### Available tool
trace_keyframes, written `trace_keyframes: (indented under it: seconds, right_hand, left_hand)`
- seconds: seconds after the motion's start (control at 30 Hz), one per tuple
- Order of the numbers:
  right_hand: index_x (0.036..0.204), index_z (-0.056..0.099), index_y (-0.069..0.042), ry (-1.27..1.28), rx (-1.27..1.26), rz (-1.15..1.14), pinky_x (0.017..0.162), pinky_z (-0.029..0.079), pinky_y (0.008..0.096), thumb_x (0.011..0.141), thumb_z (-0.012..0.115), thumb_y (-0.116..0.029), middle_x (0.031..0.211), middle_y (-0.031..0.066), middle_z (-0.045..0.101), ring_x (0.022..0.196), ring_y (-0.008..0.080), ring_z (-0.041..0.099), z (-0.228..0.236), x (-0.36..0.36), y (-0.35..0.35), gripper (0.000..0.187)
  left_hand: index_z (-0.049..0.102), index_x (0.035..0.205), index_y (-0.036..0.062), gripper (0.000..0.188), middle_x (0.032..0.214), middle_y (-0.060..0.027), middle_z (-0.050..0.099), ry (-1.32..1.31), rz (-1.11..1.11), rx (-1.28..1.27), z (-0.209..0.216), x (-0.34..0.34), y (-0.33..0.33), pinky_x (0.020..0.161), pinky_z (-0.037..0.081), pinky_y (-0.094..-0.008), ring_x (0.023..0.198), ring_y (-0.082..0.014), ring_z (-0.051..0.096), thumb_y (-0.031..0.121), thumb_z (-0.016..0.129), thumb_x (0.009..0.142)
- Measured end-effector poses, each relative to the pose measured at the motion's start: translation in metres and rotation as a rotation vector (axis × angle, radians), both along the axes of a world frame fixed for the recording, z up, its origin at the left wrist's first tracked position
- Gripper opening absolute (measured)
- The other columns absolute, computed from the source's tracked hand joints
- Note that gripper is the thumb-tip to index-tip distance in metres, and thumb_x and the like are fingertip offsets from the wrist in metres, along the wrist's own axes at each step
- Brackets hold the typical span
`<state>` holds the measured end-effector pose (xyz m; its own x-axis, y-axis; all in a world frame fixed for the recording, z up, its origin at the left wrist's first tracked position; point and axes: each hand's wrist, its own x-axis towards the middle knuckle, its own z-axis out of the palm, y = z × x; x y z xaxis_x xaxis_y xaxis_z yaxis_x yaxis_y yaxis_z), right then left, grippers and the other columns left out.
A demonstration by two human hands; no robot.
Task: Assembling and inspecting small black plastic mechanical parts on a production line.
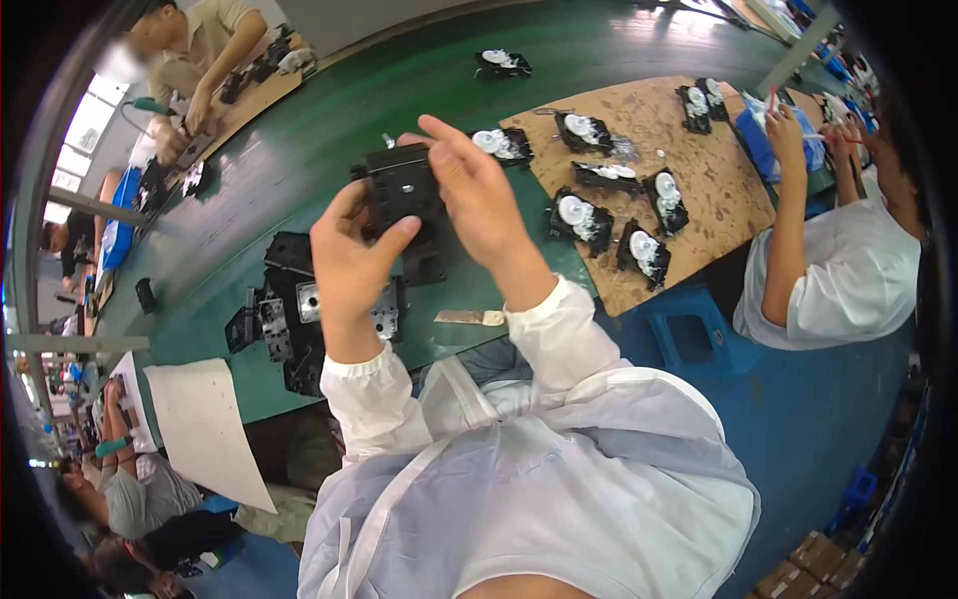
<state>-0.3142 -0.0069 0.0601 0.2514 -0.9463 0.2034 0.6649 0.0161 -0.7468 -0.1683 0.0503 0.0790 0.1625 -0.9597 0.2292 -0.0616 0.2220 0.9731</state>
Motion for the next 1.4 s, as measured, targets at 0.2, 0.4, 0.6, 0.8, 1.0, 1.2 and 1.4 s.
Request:
trace_keyframes:
  seconds: [0.2, 0.4, 0.6, 0.8, 1.0, 1.2, 1.4]
  right_hand:
    - [0.139, 0.049, 0.001, 0.067, -0.049, 0.112, 0.086, 0.050, 0.0267, 0.101, 0.060, -0.026, 0.116, 0.0141, 0.064, 0.103, 0.0175, 0.061, -0.010, -0.006, -0.033, 0.047]
    - [0.134, 0.054, -0.002, 0.162, 0.020, -0.105, 0.087, 0.050, 0.0320, 0.096, 0.062, -0.018, 0.118, 0.0154, 0.063, 0.099, 0.0214, 0.062, -0.010, 0.015, -0.057, 0.042]
    - [0.137, 0.051, -0.010, 1.111, -0.734, -0.326, 0.087, 0.048, 0.0370, 0.079, 0.066, -0.004, 0.120, 0.0179, 0.061, 0.096, 0.0332, 0.059, -0.049, 0.010, -0.033, 0.060]
    - [0.135, 0.053, -0.010, 1.706, -0.889, -0.271, 0.085, 0.047, 0.0399, 0.071, 0.070, -0.006, 0.122, 0.0169, 0.061, 0.099, 0.0330, 0.053, -0.055, 0.009, -0.029, 0.066]
    - [0.125, 0.058, -0.008, 1.828, -0.844, -0.231, 0.078, 0.044, 0.0389, 0.070, 0.072, -0.009, 0.100, 0.0144, 0.065, 0.093, 0.0319, 0.053, -0.068, 0.013, -0.044, 0.057]
    - [0.121, 0.057, -0.004, 1.841, -0.790, -0.410, 0.073, 0.043, 0.0345, 0.071, 0.070, -0.013, 0.092, 0.0129, 0.066, 0.081, 0.0309, 0.055, -0.062, -0.001, -0.030, 0.052]
    - [0.128, 0.054, -0.004, 0.932, -0.256, -0.246, 0.063, 0.041, 0.0298, 0.079, 0.064, -0.013, 0.097, 0.0134, 0.065, 0.062, 0.0230, 0.051, -0.029, -0.020, -0.017, 0.051]
  left_hand:
    - [0.060, 0.117, -0.0095, 0.048, 0.101, -0.0164, 0.070, -0.081, -0.006, -0.010, 0.008, 0.001, -0.019, 0.078, 0.054, -0.0278, 0.085, -0.0201, 0.067, -0.010, 0.073, 0.070]
    - [0.063, 0.114, -0.0105, 0.043, 0.099, -0.0142, 0.071, -0.306, -0.130, 0.016, 0.001, 0.080, -0.173, 0.079, 0.054, -0.0272, 0.085, -0.0187, 0.067, 0.005, 0.077, 0.077]
    - [0.063, 0.117, -0.0067, 0.047, 0.106, -0.0199, 0.068, -0.805, 0.124, 0.278, -0.029, 0.124, -0.212, 0.085, 0.051, -0.0360, 0.095, -0.0238, 0.065, 0.021, 0.073, 0.080]
    - [0.064, 0.119, -0.0022, 0.055, 0.114, -0.0268, 0.065, -1.349, 0.493, 0.510, -0.041, 0.180, -0.249, 0.093, 0.048, -0.0465, 0.107, -0.0298, 0.064, 0.039, 0.068, 0.082]
    - [0.065, 0.125, 0.0173, 0.052, 0.123, -0.0066, 0.067, -1.331, -0.115, 0.372, -0.064, 0.116, -0.304, 0.098, 0.044, -0.0541, 0.115, -0.0394, 0.058, 0.045, 0.065, 0.081]
    - [0.072, 0.116, 0.0168, 0.041, 0.115, -0.0026, 0.071, -1.189, 0.016, 0.346, -0.112, 0.067, -0.321, 0.088, 0.049, -0.0437, 0.097, -0.0258, 0.066, 0.039, 0.068, 0.082]
    - [0.076, 0.098, 0.0096, 0.024, 0.099, -0.0061, 0.073, -0.836, -0.059, -0.019, -0.094, 0.097, -0.305, 0.072, 0.051, -0.0333, 0.078, -0.0242, 0.065, 0.028, 0.069, 0.085]
